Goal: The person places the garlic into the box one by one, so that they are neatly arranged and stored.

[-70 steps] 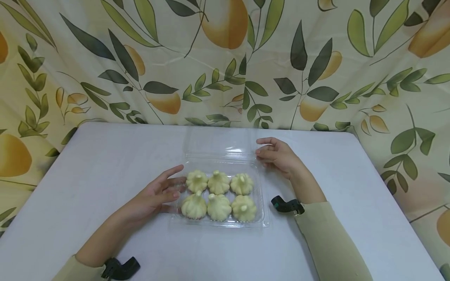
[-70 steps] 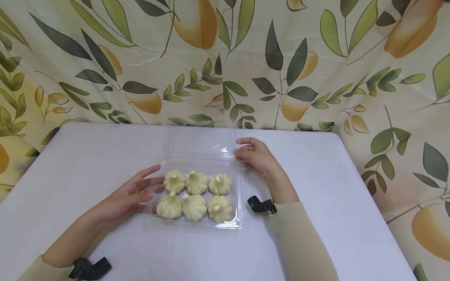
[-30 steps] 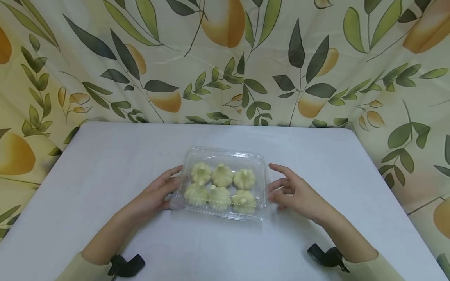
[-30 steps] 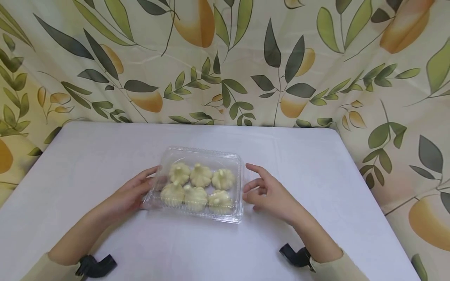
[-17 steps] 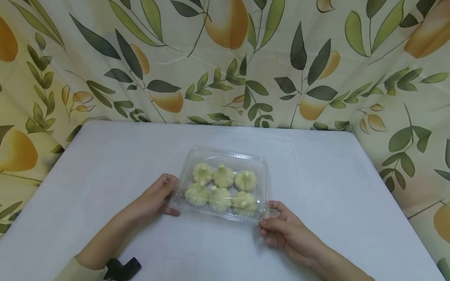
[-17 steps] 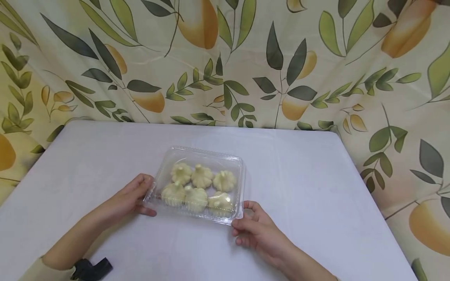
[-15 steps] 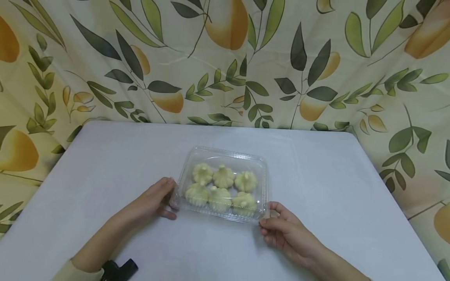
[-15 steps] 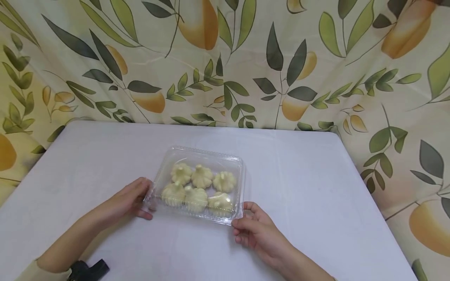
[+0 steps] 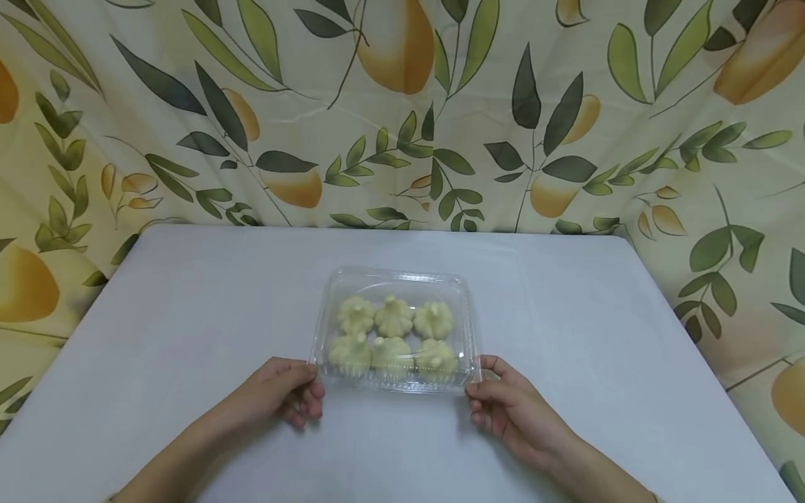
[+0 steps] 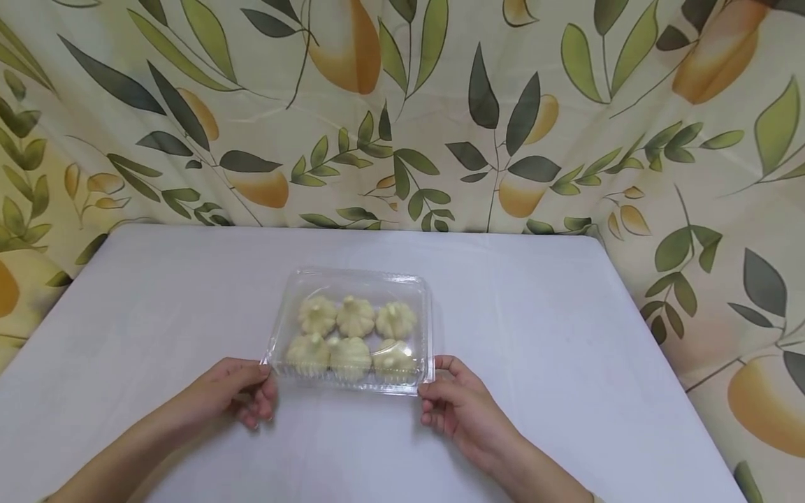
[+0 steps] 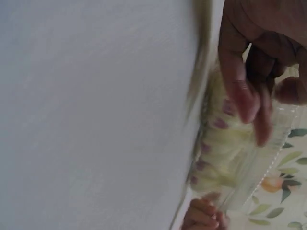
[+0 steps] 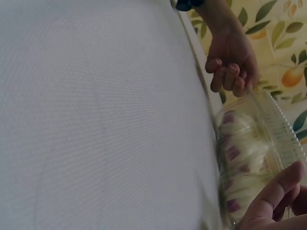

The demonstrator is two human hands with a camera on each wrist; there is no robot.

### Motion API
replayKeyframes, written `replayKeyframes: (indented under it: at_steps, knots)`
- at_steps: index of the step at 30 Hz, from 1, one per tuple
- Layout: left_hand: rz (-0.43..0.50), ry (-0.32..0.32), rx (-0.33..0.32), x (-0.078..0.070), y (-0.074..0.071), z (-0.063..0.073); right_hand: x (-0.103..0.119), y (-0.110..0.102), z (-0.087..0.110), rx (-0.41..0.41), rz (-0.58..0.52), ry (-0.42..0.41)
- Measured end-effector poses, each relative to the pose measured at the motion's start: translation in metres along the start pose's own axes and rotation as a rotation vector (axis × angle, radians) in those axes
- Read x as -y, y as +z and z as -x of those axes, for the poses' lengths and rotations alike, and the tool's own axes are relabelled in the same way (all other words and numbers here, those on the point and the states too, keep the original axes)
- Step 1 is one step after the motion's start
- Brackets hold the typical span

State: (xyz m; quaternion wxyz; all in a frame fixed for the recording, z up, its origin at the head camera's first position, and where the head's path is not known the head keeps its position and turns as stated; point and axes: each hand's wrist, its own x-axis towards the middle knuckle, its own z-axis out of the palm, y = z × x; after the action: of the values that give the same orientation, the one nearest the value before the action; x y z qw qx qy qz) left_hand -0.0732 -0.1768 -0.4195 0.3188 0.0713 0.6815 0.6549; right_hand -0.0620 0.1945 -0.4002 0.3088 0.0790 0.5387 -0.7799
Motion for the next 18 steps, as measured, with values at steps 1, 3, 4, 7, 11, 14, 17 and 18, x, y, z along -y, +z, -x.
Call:
replayKeyframes:
  at_steps: [1,3,4,7,11,14,17,18]
  knots:
    - [0.012,0.001,-0.007,0.001,0.002,0.002,-0.001,0.0,0.001,-0.002,-0.003,-0.001]
    - [0.022,0.012,-0.013,0.002,0.004,0.005,-0.002,0.002,0.001,-0.002,-0.008,-0.005]
    - [0.023,0.021,-0.014,0.003,0.004,0.007,-0.002,0.003,0.001,0.0,-0.008,-0.006]
    - [0.014,0.045,-0.012,0.003,0.004,0.01,-0.003,0.005,0.0,0.003,-0.011,-0.011]
    - [0.015,0.041,-0.016,0.003,0.004,0.011,-0.003,0.008,-0.002,-0.015,-0.007,-0.016]
    - [0.03,0.02,-0.038,0.003,0.006,0.01,-0.002,0.01,-0.004,-0.035,0.0,-0.007]
    - [0.042,0.002,-0.063,0.003,0.008,0.01,-0.001,0.01,-0.005,-0.034,0.006,0.003]
    - [0.04,-0.002,-0.067,0.003,0.008,0.01,-0.001,0.01,-0.005,-0.026,0.011,0.005]
